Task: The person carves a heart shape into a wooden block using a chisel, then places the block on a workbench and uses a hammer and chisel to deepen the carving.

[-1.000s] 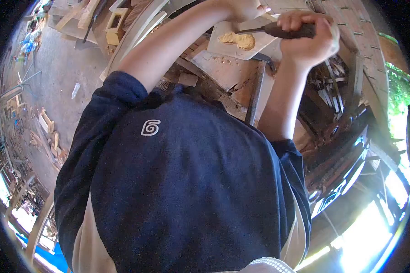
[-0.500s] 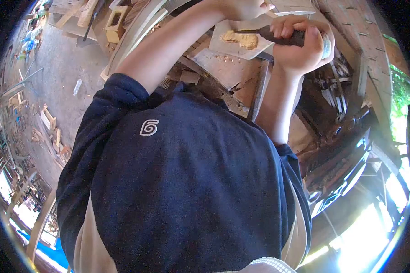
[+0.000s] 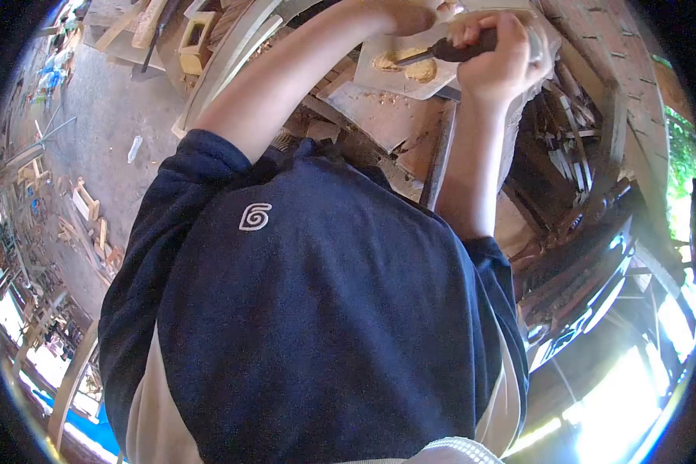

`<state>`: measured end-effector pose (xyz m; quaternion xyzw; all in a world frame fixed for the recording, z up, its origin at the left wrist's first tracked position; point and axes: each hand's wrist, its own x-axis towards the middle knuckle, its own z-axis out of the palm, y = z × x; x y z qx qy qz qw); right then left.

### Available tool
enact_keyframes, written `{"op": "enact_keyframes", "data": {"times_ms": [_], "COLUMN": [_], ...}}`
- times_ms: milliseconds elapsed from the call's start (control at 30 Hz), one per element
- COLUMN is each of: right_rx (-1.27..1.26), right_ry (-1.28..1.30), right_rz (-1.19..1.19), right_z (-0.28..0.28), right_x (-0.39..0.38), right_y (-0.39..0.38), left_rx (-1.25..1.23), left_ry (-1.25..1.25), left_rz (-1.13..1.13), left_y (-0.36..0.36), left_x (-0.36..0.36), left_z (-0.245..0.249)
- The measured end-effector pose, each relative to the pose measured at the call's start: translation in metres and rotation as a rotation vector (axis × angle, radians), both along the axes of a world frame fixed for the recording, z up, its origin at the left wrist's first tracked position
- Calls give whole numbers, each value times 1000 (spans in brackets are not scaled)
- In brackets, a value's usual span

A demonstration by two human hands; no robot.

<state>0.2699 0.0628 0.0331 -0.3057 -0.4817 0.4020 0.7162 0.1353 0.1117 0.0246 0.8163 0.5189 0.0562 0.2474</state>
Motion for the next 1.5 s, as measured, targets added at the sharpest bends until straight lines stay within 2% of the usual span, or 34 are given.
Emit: {"op": "enact_keyframes", "data": {"times_ms": [33,67,100,167,200,300,367,400,433,500,567,633,700,733,867,933,1000,1100,1133,1167,1200,1233,1267,1300,1367,1400,1433,1500], "right_rx": [47,-49,72,80,82,-17,-76,-63,-73,-122,-135,16,224,162,93,5,-78,168,113,358,77,-199,-67,-69,193,61,53,8], "right_ry": [-17,55,8,-62,-63,-37,11,193,194,2,-94,-174,-111,-86,-183,-185,-192,-158,-164,-272,-159,-44,-144,-143,-168,-210,-215,-281], "right_rz": [16,46,70,-82,-79,-43,-39,95,94,-11,-60,38,143,126,83,71,48,167,131,134,99,66,68,72,172,87,88,28], "right_z": [4,4,15,-1,0,14,30,32,24,5,6,26,40,46,33,40,50,64,69,36,37,39,29,33,46,58,52,28], "right_x": [3,10,8,4,3,8,14,22,18,-3,-8,-10,-5,-6,-7,-13,-12,-9,-15,-7,-18,-30,-26,-24,-20,-21,-21,-21], "right_y": [1,3,-3,0,2,5,2,5,4,6,10,9,12,8,7,8,11,12,4,26,16,8,13,14,17,9,9,13], "left_rx": [26,51,44,50,52,123,143,136,89,48,6,2,134,130,127,288,307,349,275,206,-39,-35,-5,16,1,112,218,143], "left_ry": [-39,-78,-80,-55,-55,-71,-136,-135,-76,-17,73,69,-182,-75,-71,-156,-152,-139,-156,-171,80,79,16,-48,-133,-118,-105,-168], "left_rz": [12,26,27,59,61,57,8,10,35,54,-57,-9,6,-30,15,-55,-87,-75,-37,1,-168,-163,-69,18,31,19,5,25], "left_y": [1,2,2,2,5,10,7,5,4,3,6,6,7,7,11,16,18,14,12,13,10,10,10,7,7,4,1,4], "left_x": [0,0,0,0,1,2,0,0,0,0,-3,-1,-3,-3,-3,-5,-6,-4,-3,-4,-8,-6,-5,-4,-7,-7,-5,-4], "left_z": [-3,-6,-7,-6,-10,-21,-21,-17,-11,-7,-6,-15,-18,-17,-14,-31,-35,-37,-35,-32,-2,-4,-9,-11,-13,-16,-19,-19]}}
